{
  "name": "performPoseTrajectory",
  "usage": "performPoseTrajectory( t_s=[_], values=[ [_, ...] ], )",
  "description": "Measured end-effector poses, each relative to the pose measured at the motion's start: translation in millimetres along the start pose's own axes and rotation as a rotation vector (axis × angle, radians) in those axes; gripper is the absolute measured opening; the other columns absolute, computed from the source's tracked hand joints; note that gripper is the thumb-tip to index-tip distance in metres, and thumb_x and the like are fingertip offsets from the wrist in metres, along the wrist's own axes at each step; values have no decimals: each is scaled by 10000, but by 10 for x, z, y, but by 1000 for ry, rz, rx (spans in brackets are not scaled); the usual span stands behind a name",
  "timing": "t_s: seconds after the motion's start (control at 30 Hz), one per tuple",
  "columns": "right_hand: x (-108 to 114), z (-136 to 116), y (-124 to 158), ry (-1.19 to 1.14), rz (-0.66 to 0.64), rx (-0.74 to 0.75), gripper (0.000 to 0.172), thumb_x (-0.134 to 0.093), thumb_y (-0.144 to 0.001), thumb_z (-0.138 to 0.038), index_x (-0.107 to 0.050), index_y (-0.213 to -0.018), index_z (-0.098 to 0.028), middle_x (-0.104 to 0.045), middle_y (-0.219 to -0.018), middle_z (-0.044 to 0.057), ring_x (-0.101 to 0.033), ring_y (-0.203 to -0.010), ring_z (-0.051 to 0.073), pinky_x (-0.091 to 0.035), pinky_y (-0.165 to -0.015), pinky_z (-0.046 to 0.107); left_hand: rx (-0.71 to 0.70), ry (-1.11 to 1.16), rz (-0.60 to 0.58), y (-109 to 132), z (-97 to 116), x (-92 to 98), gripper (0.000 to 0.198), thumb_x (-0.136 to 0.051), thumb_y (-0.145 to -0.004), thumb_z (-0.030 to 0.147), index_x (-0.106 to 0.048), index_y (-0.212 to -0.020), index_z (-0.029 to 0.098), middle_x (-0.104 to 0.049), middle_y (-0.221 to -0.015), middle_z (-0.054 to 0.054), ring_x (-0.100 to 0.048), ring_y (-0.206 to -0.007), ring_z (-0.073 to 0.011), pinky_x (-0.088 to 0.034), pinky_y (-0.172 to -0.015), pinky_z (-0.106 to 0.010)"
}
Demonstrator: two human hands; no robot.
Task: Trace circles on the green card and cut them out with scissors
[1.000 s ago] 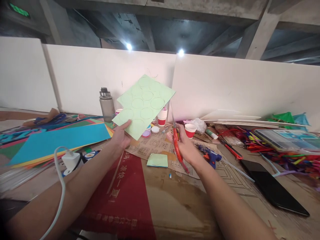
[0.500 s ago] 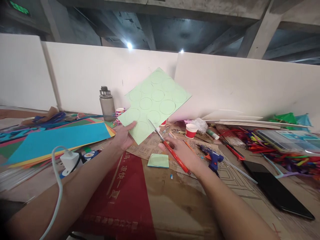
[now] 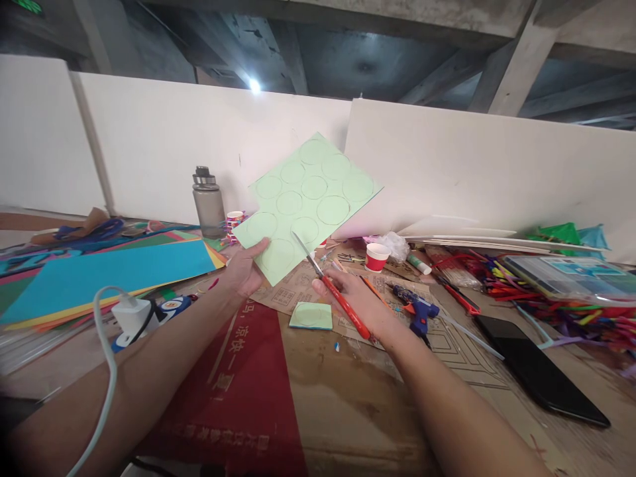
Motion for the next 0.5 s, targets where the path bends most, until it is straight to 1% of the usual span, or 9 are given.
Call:
performPoseTrajectory(
  t_s=[0.13, 0.27, 0.5],
  values=[
    [3, -24, -1, 40, 7, 20, 448, -423, -957, -601, -430, -726, -217, -483, -681, -20, -454, -647, 147, -374, -623, 289, -30, -2, 7, -13, 11, 12, 546, -687, -785, 47, -618, -1306, 194, -735, -1170, -85, -696, -1073, -238, -509, -1047, -408],
    [5, -90, 29, 40, 8, 15, 461, -411, -957, -607, -425, -713, -216, -486, -684, -18, -460, -667, 151, -381, -652, 297, 2, -11, -12, -3, -4, 15, 545, -711, -775, 65, -623, -1299, 186, -734, -1170, -91, -690, -1088, -241, -504, -1053, -413],
    [-17, -91, 42, -31, 25, -42, 465, -454, -924, -640, -448, -733, -216, -483, -665, -23, -441, -597, 132, -355, -547, 265, -4, -16, -28, -6, -10, 16, 539, -704, -780, 63, -625, -1299, 187, -741, -1150, -90, -701, -1057, -233, -508, -1049, -413]
  ],
)
Point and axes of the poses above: each hand's wrist, its own y-axis away from the middle knuckle, its own x-axis out of the back of the hand, z = x × y, the point moved 2 cm from there along -y, towards the middle knuckle
